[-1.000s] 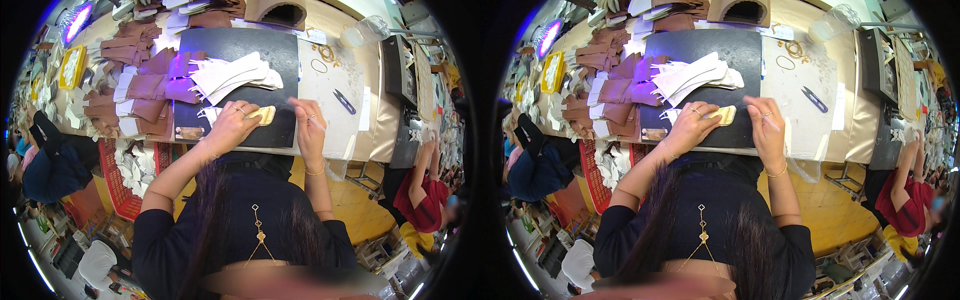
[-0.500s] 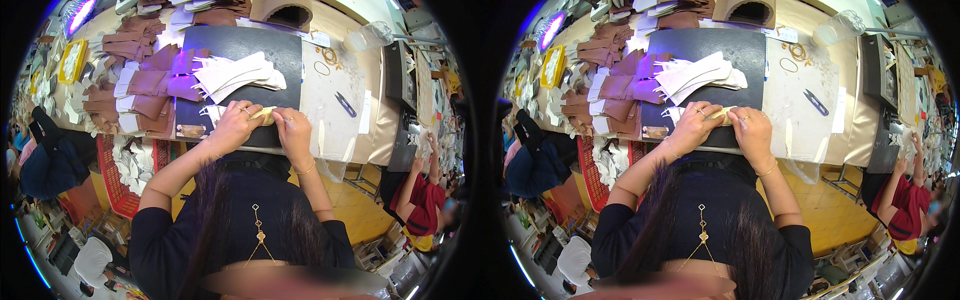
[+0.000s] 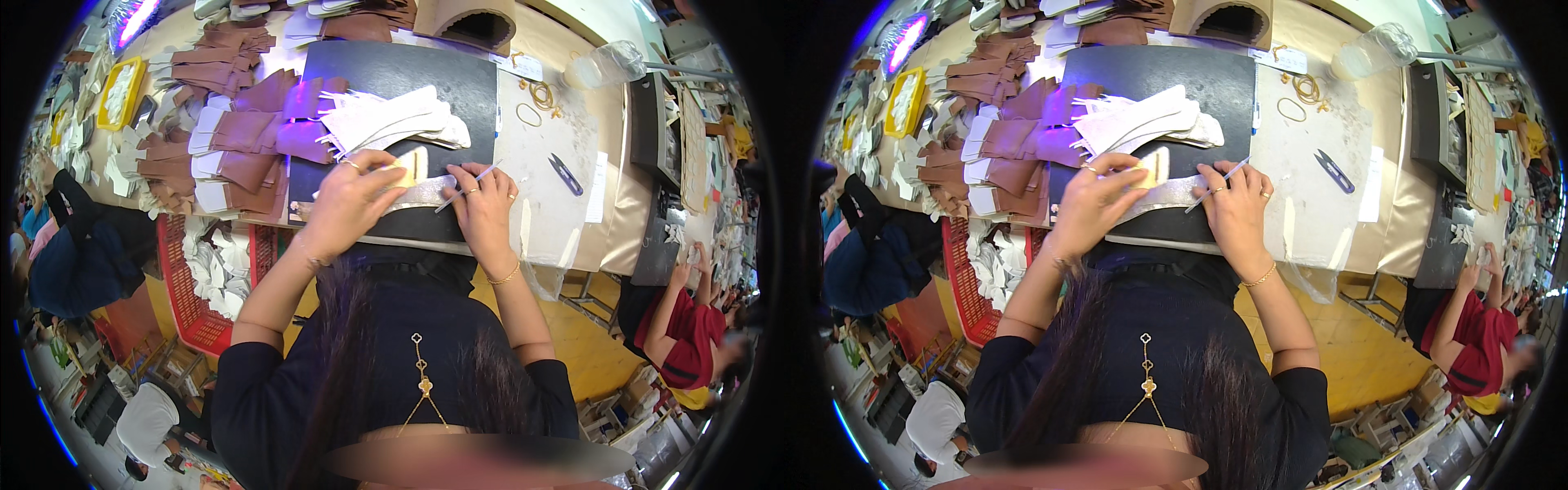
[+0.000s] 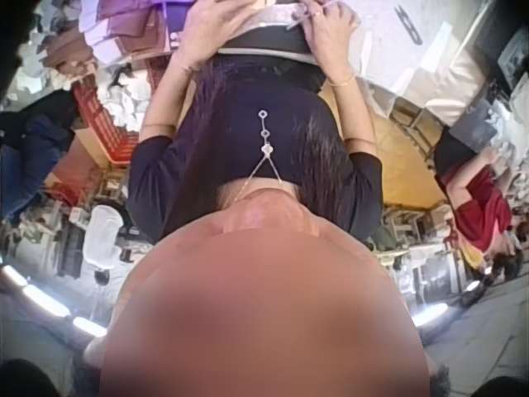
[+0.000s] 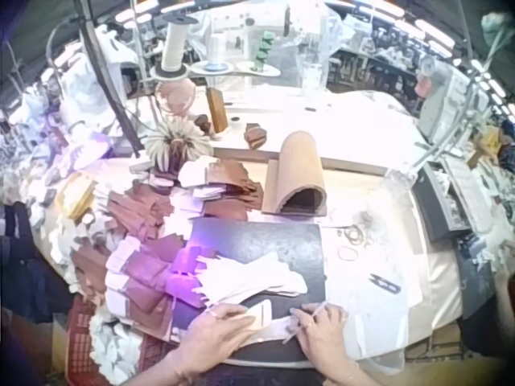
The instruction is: The person aligns white fabric pieces on a black mat, then uses a yellow template and a pen to mark outlines on the fabric. The marked pieces are stacked and set aside. The person then handles brown fabric pieces, aligning them on the mat.
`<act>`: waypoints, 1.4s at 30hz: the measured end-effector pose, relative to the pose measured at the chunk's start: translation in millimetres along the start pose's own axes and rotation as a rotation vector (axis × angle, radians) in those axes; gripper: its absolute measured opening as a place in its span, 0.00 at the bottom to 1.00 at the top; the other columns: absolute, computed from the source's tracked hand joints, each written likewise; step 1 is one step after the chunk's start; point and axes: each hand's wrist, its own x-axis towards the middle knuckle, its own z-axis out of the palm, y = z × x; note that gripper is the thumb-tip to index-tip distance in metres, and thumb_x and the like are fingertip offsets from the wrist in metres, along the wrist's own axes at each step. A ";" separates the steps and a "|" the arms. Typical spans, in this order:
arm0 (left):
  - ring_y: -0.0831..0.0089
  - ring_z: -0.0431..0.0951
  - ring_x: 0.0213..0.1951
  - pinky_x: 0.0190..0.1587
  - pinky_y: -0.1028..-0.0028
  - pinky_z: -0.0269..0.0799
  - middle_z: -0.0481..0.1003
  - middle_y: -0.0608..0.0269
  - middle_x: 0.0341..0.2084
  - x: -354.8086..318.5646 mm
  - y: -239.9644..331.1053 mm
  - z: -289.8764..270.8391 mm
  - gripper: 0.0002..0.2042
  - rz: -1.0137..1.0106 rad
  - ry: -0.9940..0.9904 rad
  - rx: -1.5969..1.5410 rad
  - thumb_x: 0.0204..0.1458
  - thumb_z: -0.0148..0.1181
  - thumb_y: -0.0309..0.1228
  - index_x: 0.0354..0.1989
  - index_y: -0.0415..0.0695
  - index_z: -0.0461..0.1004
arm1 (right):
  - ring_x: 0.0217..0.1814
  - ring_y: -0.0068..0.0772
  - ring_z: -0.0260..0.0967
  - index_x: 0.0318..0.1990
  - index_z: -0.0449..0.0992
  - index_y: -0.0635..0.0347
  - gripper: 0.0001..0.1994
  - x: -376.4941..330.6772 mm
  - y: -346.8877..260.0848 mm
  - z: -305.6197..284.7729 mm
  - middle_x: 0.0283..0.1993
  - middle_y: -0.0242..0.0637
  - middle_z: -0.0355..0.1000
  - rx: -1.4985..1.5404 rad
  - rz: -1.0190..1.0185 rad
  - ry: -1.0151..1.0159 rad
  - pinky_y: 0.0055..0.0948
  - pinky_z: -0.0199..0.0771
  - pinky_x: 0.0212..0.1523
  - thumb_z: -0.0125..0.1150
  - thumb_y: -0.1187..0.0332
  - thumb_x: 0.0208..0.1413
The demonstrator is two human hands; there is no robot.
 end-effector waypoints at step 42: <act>0.52 0.77 0.45 0.48 0.57 0.73 0.73 0.55 0.46 -24.4 7.7 17.1 0.16 -0.012 -0.298 0.080 0.54 0.66 0.32 0.51 0.44 0.76 | 0.52 0.41 0.75 0.42 0.80 0.55 0.13 104.0 7.7 3.0 0.48 0.33 0.81 0.199 -0.023 0.222 0.39 0.64 0.57 0.73 0.63 0.51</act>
